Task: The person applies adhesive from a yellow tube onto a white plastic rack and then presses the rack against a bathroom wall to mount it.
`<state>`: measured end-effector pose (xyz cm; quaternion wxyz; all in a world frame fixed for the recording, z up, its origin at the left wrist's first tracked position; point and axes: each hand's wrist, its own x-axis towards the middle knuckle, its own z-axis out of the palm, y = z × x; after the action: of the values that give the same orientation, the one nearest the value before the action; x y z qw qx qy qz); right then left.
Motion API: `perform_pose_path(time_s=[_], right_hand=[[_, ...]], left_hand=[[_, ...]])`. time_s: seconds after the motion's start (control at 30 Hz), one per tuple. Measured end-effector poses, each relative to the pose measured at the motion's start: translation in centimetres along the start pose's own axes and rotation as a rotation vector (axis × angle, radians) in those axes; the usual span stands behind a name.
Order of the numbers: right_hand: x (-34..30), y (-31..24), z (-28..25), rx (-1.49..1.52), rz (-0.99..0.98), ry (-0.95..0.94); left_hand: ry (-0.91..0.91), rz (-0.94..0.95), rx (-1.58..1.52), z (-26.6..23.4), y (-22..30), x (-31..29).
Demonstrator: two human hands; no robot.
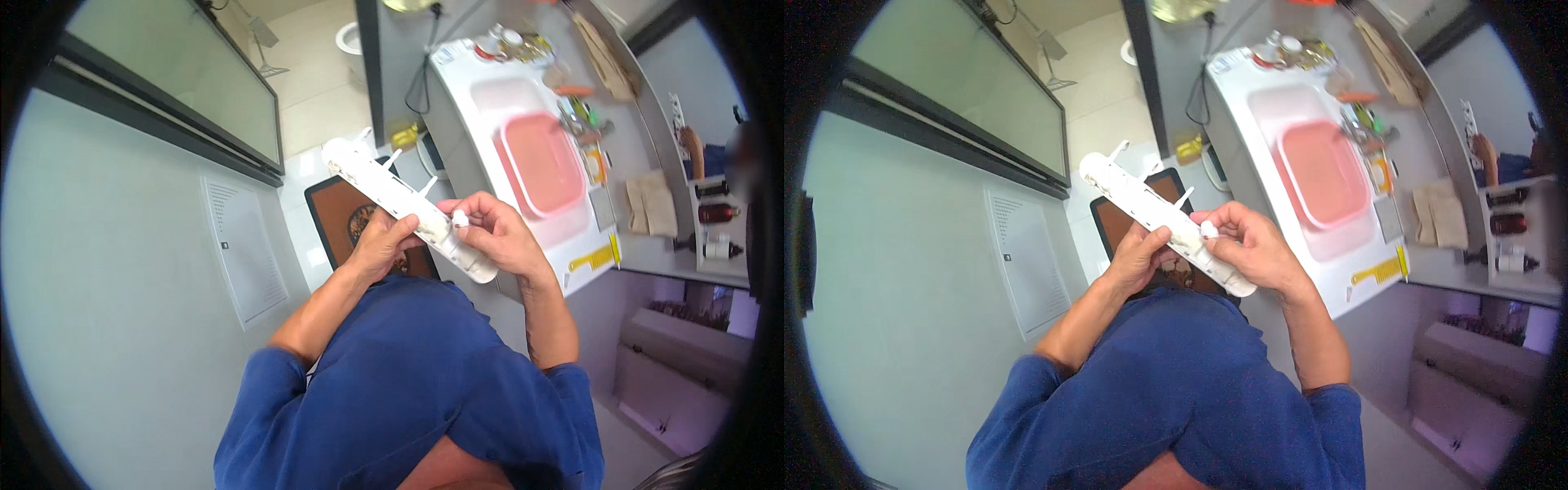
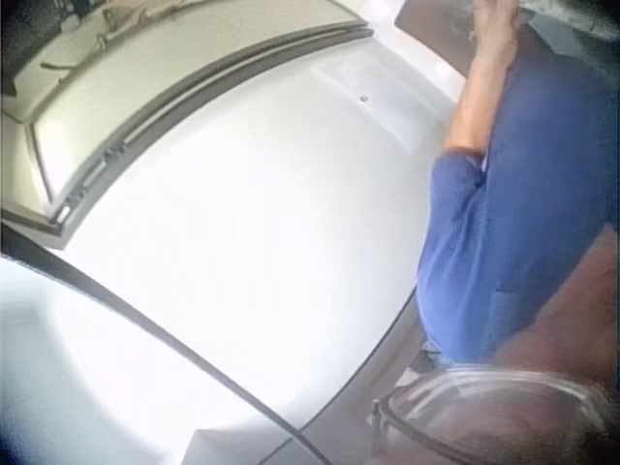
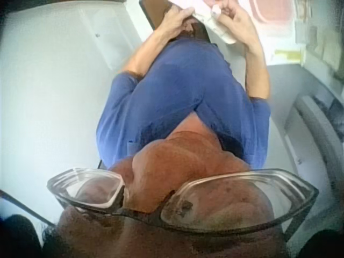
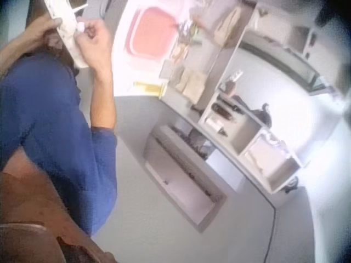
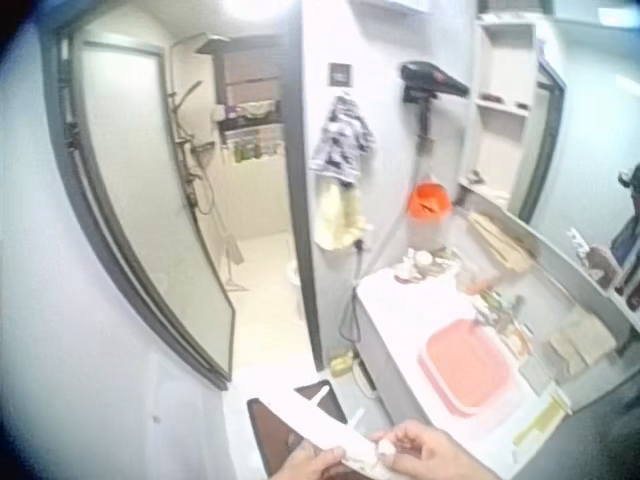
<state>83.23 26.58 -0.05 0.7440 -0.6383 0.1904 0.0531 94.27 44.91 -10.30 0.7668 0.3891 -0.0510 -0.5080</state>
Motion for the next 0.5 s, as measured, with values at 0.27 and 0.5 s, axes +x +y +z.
perform_pose_path(time_s=[0.27, 0.5], right_hand=[[13.6, -5.6, 6.5, -0.08, -0.034, -0.235], [23.2, -8.8, 7.8, -0.01, -0.185, -0.324]], left_hand=[[0.069, 0.242, -0.105, -8.6, 9.3, 1.9], [0.23, 0.419, -0.098, -12.9, 16.4, 4.7]])
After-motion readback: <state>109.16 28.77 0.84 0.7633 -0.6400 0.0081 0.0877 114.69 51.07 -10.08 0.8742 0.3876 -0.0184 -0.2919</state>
